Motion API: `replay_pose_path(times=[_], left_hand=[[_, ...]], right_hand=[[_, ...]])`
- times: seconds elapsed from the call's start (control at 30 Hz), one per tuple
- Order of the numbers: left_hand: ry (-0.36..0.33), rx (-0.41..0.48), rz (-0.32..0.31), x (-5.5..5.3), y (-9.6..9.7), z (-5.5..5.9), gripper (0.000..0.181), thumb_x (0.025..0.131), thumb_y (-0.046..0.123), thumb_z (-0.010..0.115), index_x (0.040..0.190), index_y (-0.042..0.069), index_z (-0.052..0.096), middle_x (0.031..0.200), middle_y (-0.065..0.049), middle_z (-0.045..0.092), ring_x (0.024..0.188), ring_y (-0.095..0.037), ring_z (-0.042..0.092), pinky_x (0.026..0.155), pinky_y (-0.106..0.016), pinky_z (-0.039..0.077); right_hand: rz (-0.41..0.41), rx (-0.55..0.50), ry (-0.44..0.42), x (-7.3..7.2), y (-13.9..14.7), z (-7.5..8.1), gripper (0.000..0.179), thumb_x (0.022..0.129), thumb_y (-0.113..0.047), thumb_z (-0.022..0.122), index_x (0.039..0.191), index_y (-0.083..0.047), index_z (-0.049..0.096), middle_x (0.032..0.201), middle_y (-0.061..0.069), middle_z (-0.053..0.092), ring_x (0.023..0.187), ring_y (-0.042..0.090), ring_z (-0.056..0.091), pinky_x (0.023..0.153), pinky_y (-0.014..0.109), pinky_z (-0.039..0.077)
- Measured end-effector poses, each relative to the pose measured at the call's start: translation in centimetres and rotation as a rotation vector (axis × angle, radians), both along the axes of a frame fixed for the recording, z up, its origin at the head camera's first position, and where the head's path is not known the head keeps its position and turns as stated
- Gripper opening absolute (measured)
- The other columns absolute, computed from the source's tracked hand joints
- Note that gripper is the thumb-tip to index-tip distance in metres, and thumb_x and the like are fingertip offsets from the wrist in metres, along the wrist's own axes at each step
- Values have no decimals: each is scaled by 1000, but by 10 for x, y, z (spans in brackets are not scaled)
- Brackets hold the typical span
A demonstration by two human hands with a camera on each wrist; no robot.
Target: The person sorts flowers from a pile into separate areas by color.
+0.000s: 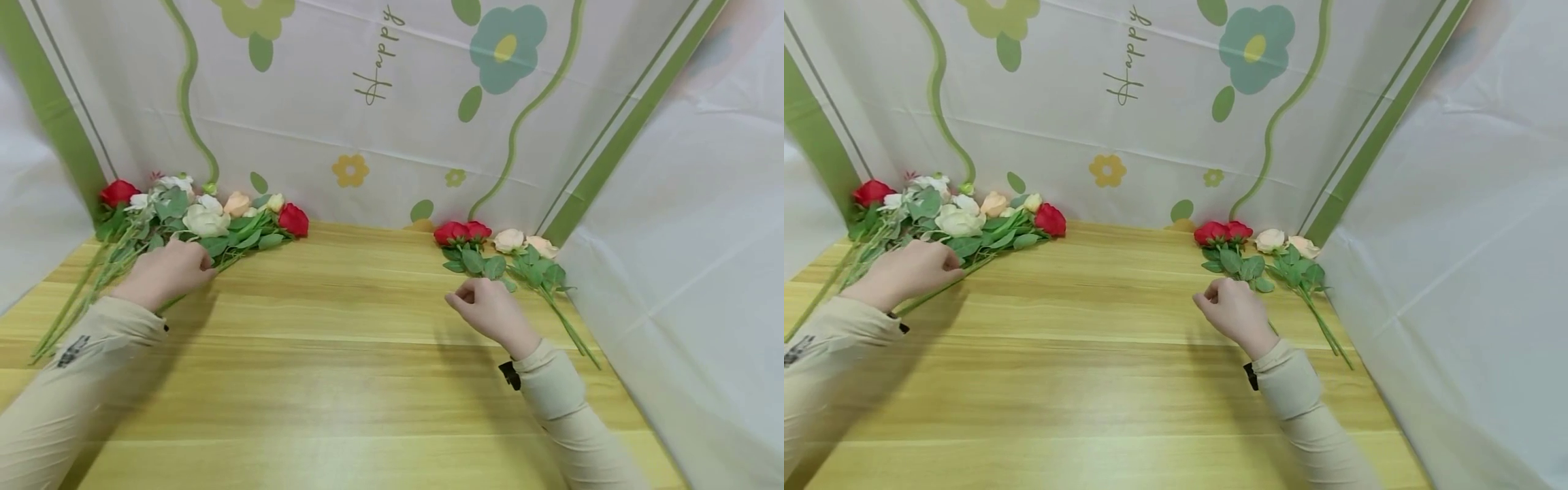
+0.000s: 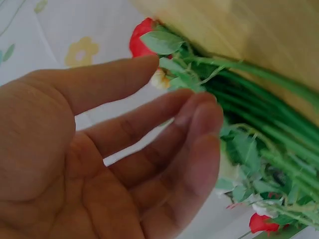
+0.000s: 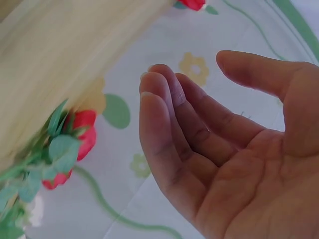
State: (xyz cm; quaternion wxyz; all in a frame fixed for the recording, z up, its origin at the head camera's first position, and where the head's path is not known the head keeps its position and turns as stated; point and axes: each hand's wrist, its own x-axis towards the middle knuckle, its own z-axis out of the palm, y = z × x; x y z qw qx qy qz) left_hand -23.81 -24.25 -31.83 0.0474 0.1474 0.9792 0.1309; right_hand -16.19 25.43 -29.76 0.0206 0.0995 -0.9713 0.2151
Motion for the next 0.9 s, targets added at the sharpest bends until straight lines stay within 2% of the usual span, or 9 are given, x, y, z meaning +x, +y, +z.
replay_pose_path(times=[0.07, 0.3, 0.5, 0.7, 0.8, 0.9], left_hand=[[1, -17, 16, -1, 1, -4, 37, 94, 21, 57, 60, 15, 43, 57, -1, 37, 53, -17, 37, 46, -33, 30], [-23, -83, 47, -2, -4, -8, 31, 92, 21, 60, 67, 11, 45, 67, -9, 45, 64, -26, 48, 49, -43, 39], [-31, -84, 31, -6, -2, -12, 27, 85, 14, 61, 63, 14, 45, 67, -8, 46, 64, -25, 47, 50, -45, 39], [-50, -65, 7, -6, 1, -17, 26, 79, 6, 59, 59, 15, 45, 63, -6, 43, 60, -21, 42, 48, -40, 34], [-35, -65, 10, -5, 2, -18, 26, 78, 5, 59, 58, 15, 44, 62, -6, 43, 59, -21, 41, 47, -38, 34], [-1, -81, 34, -5, 0, -18, 26, 78, 5, 59, 58, 14, 45, 65, -8, 47, 60, -25, 47, 46, -42, 38]], right_hand=[[13, -12, 3, 1, -6, -2, 26, 97, -31, 64, 94, -8, 75, 80, 1, 69, 64, 11, 60, 62, 36, 51], [85, -23, 24, -1, -16, -10, 24, 97, -30, 65, 89, -9, 75, 74, -4, 66, 60, 9, 58, 59, 33, 50], [89, -24, 46, 1, -17, -12, 22, 96, -28, 66, 87, -9, 75, 71, -3, 65, 57, 10, 56, 57, 33, 49], [103, -21, 54, 2, -16, -13, 22, 96, -27, 66, 86, -9, 75, 69, -4, 63, 55, 11, 55, 55, 32, 47], [94, -16, 51, 2, -16, -12, 22, 96, -28, 66, 84, -11, 74, 67, -5, 62, 54, 11, 54, 54, 33, 47], [88, -16, 49, 1, -16, -11, 22, 96, -28, 67, 83, -12, 74, 67, -5, 62, 53, 12, 54, 53, 33, 46]])
